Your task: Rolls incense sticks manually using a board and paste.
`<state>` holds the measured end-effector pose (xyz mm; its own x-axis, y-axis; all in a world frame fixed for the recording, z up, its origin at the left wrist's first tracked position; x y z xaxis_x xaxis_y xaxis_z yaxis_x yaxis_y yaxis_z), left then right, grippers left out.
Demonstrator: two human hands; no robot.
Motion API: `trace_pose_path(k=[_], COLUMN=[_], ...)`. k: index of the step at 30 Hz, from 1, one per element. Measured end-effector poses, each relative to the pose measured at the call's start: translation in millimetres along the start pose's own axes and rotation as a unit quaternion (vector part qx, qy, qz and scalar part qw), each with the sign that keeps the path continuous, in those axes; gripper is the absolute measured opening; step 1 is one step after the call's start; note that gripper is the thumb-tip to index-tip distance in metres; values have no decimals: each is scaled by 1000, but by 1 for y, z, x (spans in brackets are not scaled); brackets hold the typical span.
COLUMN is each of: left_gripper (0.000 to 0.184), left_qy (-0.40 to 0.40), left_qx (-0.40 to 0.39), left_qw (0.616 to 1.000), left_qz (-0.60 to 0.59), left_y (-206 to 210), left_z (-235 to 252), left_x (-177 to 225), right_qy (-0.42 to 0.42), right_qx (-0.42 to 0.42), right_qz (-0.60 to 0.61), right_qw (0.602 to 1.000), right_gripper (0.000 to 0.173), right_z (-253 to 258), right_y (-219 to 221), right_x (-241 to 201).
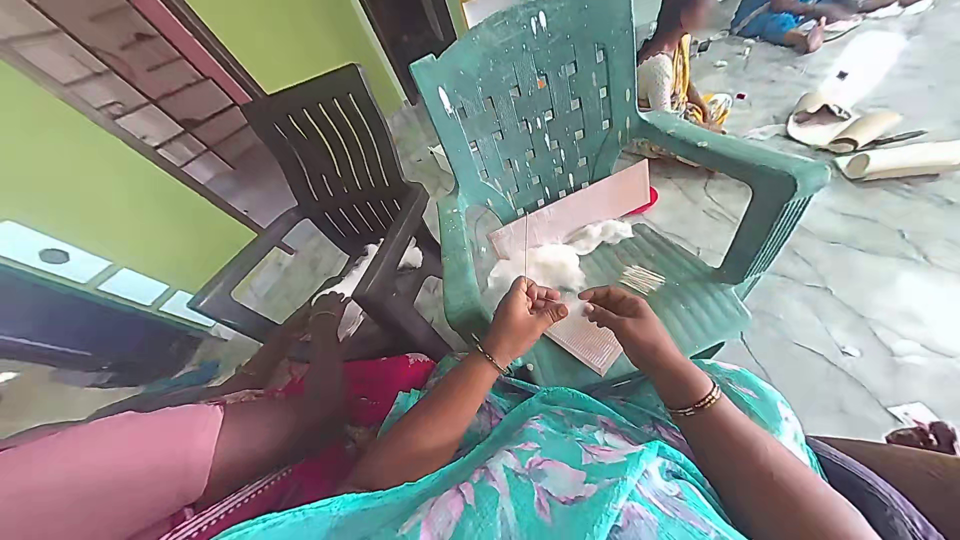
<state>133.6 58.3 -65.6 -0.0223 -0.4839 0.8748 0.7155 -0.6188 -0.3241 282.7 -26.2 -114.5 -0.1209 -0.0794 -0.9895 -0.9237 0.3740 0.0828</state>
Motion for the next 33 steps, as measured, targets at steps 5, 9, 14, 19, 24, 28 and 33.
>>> trace_pose_path(k=[5,9,14,19,24,28,33], left_gripper=[27,30,31,32,30,21,27], left_qy=[-53,-58,-61,-57,-69,-79,-107], left_qx=[11,58,70,61,56,51,40], left_qw=[998,995,993,995,994,992,989], left_qz=[-27,-53,-67,-60,-59,-86,-95], left_y=[16,15,22,29,30,35,42], left_z=[-6,-4,-1,1,2,2,3], left_x=[-10,-13,-24,-32,-39,-41,-45], right_qy=[-16,16,25,26,15,9,6], right_qx=[-9,24,-43,-12,-1,-15,-6], right_qz=[12,72,81,71,53,43,18], right_qw=[1000,997,995,997,998,999,1000], right_gripper=[18,15,29,29,32,37,36], right_z=[-3,5,9,12,19,19,23], right_y=[-4,-17,-10,-16,-26,-21,-19], right_x=[2,10,15,15,14,15,19])
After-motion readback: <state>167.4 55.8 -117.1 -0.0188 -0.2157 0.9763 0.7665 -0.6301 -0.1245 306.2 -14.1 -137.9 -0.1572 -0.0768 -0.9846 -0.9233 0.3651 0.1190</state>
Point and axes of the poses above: each hand's wrist, its own z-axis towards the middle knuckle, its own y-axis out of the palm, x = y × z, the point moved 8 cm from there along z, towards the middle knuckle, and after that the axes turned 15 degrees about y, right-handed, at the moved point
